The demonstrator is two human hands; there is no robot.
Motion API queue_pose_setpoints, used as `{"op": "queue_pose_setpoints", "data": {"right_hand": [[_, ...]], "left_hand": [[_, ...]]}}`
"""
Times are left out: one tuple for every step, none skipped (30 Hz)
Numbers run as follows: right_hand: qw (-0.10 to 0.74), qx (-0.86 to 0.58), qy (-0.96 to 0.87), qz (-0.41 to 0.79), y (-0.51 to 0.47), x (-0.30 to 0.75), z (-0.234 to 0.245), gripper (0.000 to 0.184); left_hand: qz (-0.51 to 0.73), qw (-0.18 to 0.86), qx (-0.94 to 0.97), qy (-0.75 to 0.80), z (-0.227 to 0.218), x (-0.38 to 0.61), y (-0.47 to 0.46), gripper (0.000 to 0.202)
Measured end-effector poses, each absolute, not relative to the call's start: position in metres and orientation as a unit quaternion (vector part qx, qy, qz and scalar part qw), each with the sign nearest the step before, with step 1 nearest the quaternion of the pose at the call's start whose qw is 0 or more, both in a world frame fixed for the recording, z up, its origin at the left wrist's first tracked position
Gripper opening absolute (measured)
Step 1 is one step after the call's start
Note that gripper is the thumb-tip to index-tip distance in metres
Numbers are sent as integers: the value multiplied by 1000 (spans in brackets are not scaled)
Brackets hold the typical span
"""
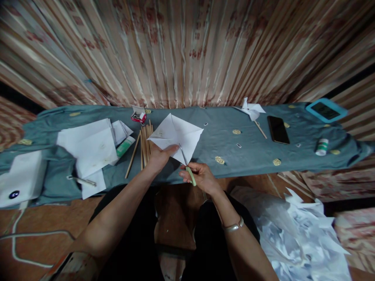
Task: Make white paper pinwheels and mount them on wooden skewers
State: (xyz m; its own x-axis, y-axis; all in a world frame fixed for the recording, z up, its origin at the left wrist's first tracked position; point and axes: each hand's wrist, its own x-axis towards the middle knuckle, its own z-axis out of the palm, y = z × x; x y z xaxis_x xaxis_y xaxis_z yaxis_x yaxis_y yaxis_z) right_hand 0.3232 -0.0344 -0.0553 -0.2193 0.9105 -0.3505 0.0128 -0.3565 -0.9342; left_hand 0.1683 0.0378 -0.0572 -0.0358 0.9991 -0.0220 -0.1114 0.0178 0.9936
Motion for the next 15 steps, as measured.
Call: {"op": "queue_pose_setpoints", "data": {"right_hand": [[351,-516,-447,641,-34,323,-56,43],[351,-516,-447,641,-34,323,-56,43],[351,-515,-448,642,-34,324,-56,42],[351,-514,-448,642,-34,324,-57,42],[351,-514,-448,642,-34,324,-57,41],[352,-515,-447,641,-34,323,-56,41],[353,-514,-447,641,-33,323,-56,41],[354,-514,-447,641,-33,323,-55,41],[355,-513,-446,642,-33,323,-55,41],[356,-512,-444,643,-33,322,-54,41],[358,-512,-441,645,-32,322,-53,41],[359,-512,-438,646,-32,321,-52,42],[361,-512,-434,647,-32,320,-52,42],[364,-514,-430,647,-32,320,-51,42],[365,-516,-427,647,-32,319,-51,43]], "left_hand": [[532,522,457,486,-57,168,38,21],[532,521,456,487,-57,168,38,21],[532,521,455,488,-56,169,38,21],[531,521,454,490,-55,169,37,21],[530,521,454,492,-55,169,37,20],[527,521,454,494,-54,169,37,20],[524,522,455,495,-53,169,36,19],[522,523,456,496,-52,169,36,19],[520,525,457,495,-51,169,35,20],[520,527,456,494,-51,170,34,20],[520,528,456,492,-51,170,34,21],[520,529,456,491,-51,170,34,21],[522,528,456,491,-52,170,33,22],[522,526,457,492,-52,170,33,22],[522,524,459,492,-53,170,33,23]]}}
